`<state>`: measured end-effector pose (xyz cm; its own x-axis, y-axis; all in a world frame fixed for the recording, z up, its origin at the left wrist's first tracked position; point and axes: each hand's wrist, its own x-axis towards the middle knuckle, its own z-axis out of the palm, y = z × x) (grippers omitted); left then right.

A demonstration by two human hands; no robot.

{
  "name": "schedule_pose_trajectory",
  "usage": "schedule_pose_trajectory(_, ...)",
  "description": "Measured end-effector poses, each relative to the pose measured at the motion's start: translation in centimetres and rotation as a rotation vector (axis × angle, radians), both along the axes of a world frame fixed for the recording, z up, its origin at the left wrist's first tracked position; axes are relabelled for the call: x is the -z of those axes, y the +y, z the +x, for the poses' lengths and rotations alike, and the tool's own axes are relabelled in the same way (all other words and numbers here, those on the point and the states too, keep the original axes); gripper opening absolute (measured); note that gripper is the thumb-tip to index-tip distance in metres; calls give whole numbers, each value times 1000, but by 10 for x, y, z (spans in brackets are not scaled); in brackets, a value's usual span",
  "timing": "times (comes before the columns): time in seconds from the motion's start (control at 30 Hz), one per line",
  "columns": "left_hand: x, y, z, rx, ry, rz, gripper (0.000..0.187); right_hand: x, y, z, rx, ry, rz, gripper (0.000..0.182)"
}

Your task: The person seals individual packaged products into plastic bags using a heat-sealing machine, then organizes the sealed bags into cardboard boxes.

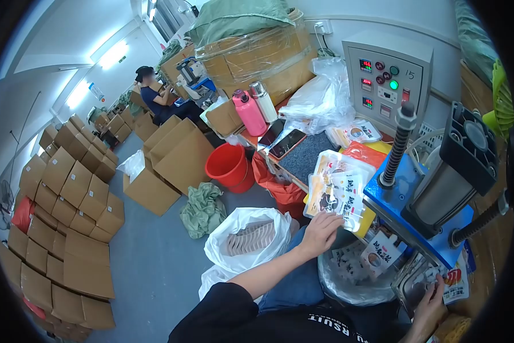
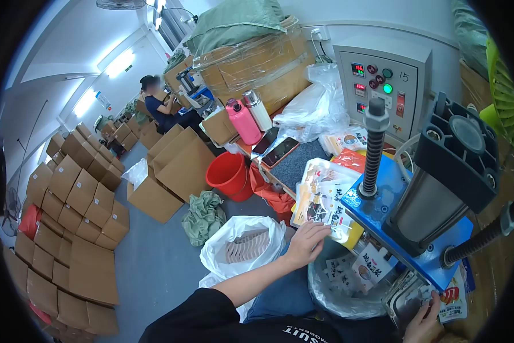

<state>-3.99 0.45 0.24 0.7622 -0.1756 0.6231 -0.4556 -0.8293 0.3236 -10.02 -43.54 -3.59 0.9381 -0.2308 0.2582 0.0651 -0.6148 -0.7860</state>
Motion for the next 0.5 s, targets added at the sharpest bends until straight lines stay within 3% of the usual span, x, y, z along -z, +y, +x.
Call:
schedule_pose_trajectory(0.1, -12, -10, 13, -78, 73, -73, 27, 3, -6, 10, 9, -121, -170, 31)
schedule_pose_trajectory(0.17, -14, -11, 27, -94, 73, -65, 20, -35, 18, 8, 7, 42, 198, 29)
schedule_pose_trajectory(0.2, -14, -12, 33, -110, 73, -56, 13, -43, 25, 5, 15, 42, 194, 29)
schedule_pose_trajectory(0.27, -12, -18, 35, -124, 57, -97, 8, -54, 40, -1, -83, 95, 458, 28)
schedule_pose_trajectory(0.37, -20, -31, 9, -34, 129, -290, 6, -78, 70, -21, -120, 247, 878, 19)
schedule_pose_trajectory(0.43, -29, -56, -14, 117, 252, -386, 8, -80, 71, -22, -178, 331, 871, 17)
schedule_pose_trajectory(0.5, -42, -77, -29, 271, 325, -383, 16, -95, 66, -11, -401, 283, 486, 20)
